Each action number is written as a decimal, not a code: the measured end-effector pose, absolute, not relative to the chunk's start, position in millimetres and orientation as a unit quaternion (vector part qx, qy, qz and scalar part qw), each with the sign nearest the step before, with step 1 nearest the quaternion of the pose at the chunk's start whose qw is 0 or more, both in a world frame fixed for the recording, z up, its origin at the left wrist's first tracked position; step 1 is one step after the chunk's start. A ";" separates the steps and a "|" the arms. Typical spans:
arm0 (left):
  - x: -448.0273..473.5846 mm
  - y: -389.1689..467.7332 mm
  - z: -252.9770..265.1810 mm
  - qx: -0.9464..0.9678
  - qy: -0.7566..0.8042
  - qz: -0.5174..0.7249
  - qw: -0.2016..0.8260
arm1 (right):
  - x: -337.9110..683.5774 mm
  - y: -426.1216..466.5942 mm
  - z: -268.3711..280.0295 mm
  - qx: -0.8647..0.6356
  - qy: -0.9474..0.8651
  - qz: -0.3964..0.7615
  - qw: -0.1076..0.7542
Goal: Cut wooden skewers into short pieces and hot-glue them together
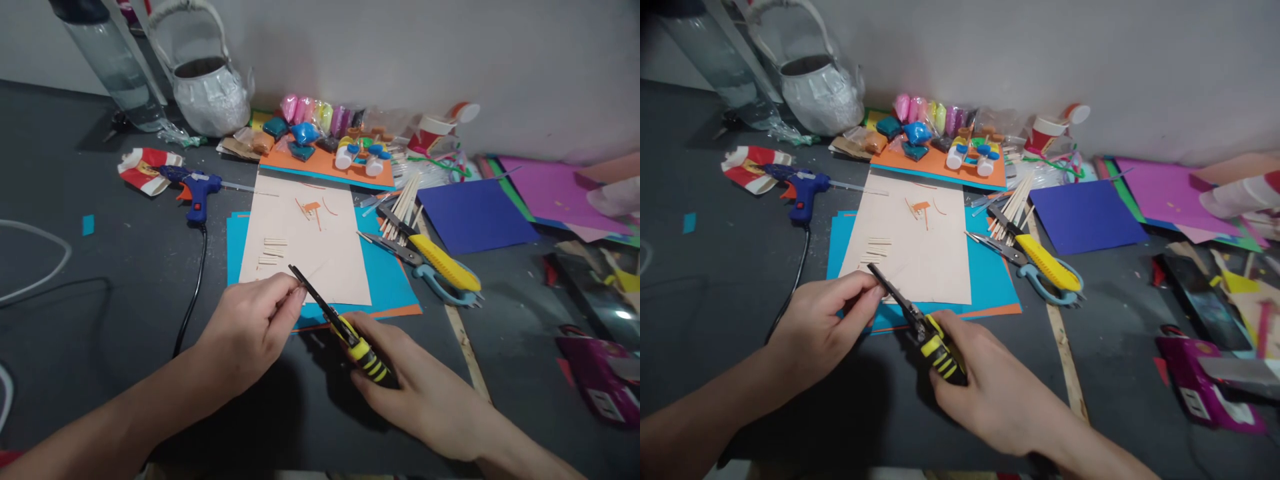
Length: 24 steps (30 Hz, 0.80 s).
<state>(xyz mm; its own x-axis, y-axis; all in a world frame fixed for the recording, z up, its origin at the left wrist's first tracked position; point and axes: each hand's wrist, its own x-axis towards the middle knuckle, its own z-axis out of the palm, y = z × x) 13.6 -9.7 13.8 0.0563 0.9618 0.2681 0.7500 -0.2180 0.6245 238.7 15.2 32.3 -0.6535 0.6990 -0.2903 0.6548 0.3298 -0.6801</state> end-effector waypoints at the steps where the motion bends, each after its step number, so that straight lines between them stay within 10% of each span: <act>1: 13.5 -9.4 14.1 0.709 0.604 0.325 0.164 | 237.8 16.4 33.6 -0.418 -0.811 0.408 0.026; 24: 12.5 -10.1 20.8 0.676 0.591 0.343 0.275 | 237.7 21.7 39.9 -0.428 -0.782 0.452 0.032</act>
<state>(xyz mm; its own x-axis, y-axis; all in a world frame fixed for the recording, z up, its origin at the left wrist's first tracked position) 12.5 -10.1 20.8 0.0667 0.9882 0.1382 0.6110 -0.1499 0.7773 237.7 21.7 39.9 -0.6323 0.6977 -0.3366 0.6405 0.2264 -0.7338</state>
